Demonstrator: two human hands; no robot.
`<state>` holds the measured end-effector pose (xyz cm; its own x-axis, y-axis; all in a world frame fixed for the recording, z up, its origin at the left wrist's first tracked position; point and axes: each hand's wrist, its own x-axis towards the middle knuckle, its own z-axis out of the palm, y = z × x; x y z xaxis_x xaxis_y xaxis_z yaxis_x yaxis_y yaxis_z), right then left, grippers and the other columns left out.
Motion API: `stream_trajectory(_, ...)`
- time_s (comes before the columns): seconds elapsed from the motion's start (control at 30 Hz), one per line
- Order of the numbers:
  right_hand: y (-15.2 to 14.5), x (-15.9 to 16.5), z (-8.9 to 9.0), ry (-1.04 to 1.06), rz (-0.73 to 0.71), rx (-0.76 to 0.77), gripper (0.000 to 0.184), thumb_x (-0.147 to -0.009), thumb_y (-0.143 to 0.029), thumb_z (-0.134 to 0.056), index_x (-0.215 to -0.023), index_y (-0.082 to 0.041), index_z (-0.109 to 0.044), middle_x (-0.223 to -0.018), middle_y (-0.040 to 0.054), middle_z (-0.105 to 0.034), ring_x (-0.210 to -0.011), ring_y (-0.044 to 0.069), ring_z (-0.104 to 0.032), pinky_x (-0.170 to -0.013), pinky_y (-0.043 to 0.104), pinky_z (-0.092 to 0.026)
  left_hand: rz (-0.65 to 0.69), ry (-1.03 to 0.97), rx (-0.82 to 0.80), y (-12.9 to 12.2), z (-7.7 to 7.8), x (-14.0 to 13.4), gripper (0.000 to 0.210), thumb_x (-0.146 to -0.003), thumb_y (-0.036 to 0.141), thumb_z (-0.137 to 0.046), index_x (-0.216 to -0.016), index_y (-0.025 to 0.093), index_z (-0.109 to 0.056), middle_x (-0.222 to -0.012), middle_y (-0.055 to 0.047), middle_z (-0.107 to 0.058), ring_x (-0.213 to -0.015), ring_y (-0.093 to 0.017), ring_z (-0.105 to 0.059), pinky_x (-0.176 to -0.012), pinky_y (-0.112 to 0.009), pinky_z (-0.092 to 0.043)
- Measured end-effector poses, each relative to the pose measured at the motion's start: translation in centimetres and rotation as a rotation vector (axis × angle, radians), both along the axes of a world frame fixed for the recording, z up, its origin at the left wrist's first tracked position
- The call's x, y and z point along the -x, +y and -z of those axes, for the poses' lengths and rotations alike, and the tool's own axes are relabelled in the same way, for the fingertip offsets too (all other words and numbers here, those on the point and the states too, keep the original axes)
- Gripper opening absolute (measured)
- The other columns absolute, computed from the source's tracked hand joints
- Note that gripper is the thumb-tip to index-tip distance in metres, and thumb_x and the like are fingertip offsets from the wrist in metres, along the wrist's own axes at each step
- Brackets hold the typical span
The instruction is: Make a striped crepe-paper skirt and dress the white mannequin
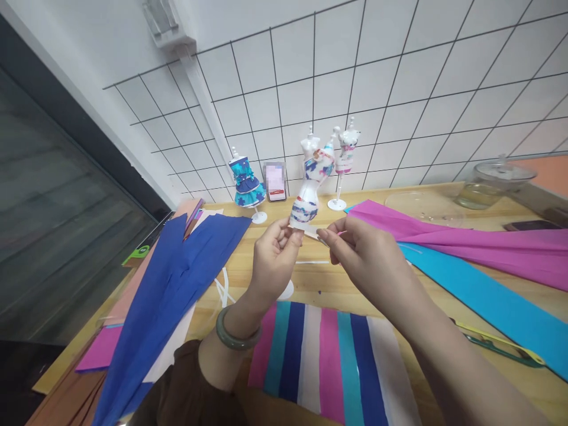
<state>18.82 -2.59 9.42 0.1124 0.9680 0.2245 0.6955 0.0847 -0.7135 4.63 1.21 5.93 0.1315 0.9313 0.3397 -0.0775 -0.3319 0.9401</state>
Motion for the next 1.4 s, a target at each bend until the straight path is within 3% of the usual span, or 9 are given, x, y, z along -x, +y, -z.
stream_trajectory(0.1, 0.2, -0.1, 0.1, 0.039, -0.009, -0.007, 0.029, -0.086, -0.048, -0.047, -0.077, -0.021, -0.056, -0.056, -0.0008, -0.059, -0.049, 0.015, -0.049, -0.048, 0.026, -0.029, 0.064, -0.067, 0.080, -0.3, -0.2, -0.1, 0.021, -0.080, 0.028, -0.059, -0.098, 0.018, -0.057, -0.066, 0.003, -0.050, -0.044, -0.003, -0.038, -0.039, -0.017, -0.029)
stream_trajectory(0.4, 0.3, -0.3, 0.0, 0.093, -0.045, -0.008, 0.027, -0.087, -0.044, -0.048, -0.077, -0.020, -0.056, -0.053, -0.0027, -0.058, -0.045, 0.012, -0.046, -0.046, 0.025, -0.030, 0.162, -0.129, 0.186, -0.8, -0.4, -0.3, 0.020, -0.079, 0.029, -0.061, -0.093, 0.017, -0.056, -0.067, 0.004, -0.050, -0.041, -0.002, -0.038, -0.036, -0.016, -0.028)
stream_trajectory(0.67, 0.5, -0.7, 0.3, 0.198, -0.131, 0.018, 0.033, -0.086, -0.048, -0.046, -0.077, -0.018, -0.058, -0.055, -0.0010, -0.061, -0.045, 0.011, -0.050, -0.045, 0.023, -0.034, 0.177, -0.142, 0.217, -0.9, -0.6, -0.4, 0.021, -0.078, 0.030, -0.061, -0.091, 0.017, -0.054, -0.065, 0.004, -0.050, -0.041, -0.002, -0.037, -0.036, -0.016, -0.028)
stream_trajectory(1.13, 1.0, -1.7, 0.3, 0.318, -0.213, 0.062, 0.036, -0.081, -0.052, -0.054, -0.074, -0.017, -0.056, -0.057, -0.0007, -0.059, -0.038, 0.006, -0.037, -0.036, 0.020, -0.027, 0.281, -0.156, 0.286, -1.4, -1.2, -0.4, 0.022, -0.079, 0.032, -0.060, -0.089, 0.017, -0.048, -0.065, 0.006, -0.047, -0.038, -0.001, -0.033, -0.034, -0.016, -0.025)
stream_trajectory(1.4, 0.9, -1.3, 0.3, 0.390, -0.251, 0.173, 0.037, -0.078, -0.055, -0.056, -0.079, -0.017, -0.055, -0.058, -0.0015, -0.057, -0.038, 0.006, -0.034, -0.033, 0.018, -0.027, 0.186, -0.106, 0.238, -1.5, -1.0, -0.7, 0.030, -0.077, 0.041, -0.062, -0.090, 0.017, -0.050, -0.063, 0.004, -0.053, -0.038, -0.002, -0.034, -0.037, -0.017, -0.026)
